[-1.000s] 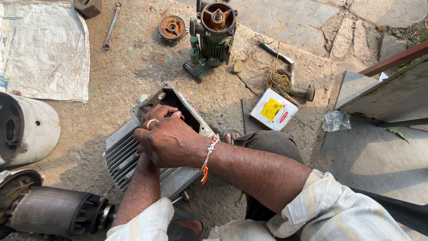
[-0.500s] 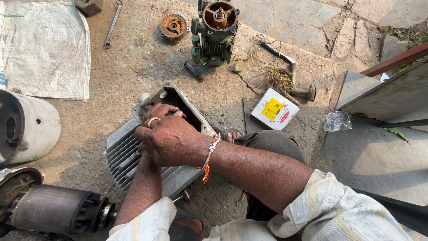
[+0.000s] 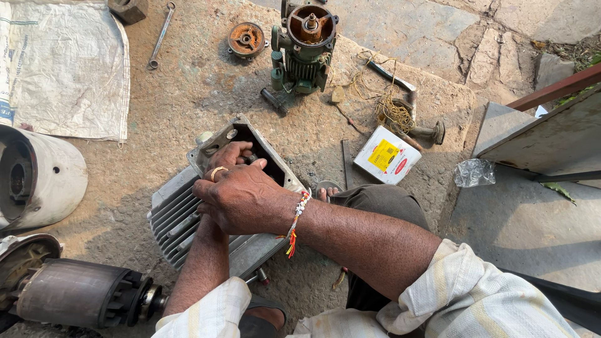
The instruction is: The person is repairing an electric motor by hand. They are manipulating wires and components inside the motor casing.
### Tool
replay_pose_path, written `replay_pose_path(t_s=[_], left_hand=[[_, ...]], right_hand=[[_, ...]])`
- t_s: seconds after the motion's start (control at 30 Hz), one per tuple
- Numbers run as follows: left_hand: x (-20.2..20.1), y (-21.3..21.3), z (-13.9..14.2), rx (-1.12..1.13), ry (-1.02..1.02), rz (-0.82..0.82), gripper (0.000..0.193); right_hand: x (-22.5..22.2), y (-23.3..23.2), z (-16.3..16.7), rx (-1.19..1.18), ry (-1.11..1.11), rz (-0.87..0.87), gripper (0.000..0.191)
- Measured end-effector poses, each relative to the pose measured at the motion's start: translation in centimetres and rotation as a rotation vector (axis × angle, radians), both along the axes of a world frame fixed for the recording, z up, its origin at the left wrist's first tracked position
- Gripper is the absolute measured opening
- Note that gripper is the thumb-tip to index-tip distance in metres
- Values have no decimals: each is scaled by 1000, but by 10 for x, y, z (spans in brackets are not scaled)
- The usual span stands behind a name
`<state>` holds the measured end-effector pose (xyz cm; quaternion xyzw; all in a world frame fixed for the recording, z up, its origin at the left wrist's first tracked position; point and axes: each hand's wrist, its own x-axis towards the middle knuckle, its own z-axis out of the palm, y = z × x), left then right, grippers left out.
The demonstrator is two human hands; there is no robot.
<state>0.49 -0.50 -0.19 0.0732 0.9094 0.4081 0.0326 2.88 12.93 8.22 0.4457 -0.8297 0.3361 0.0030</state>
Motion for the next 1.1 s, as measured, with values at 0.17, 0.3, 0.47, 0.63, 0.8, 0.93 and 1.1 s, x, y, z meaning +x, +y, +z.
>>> replay_pose_path(t_s=[0.17,0.3,0.47,0.63,0.8,0.93,1.1], left_hand=[[-2,1,3,-12,-11,6,31],[5,5,3,16,-3,48,32],[-2,0,8,-10,-5,-3,33],[4,2,7,13,-7,36,33],[-1,-1,8,-13,5,7,34],[-2,2,10,25,-13,30,35],[1,4,12,42,-38,52,50]], right_hand=[[-1,0,-1,14,-22,-1,22],[-1,0,-1,-26,-31,-13,24],[-2,1,-1,-11,-31,0,20],[-3,2,-1,-45,-10,-4,21],[-4,3,0,0,-61,6,22],[-2,1,1,-2,-4,-15,22],[-3,1,0,-33,-41,0,20]])
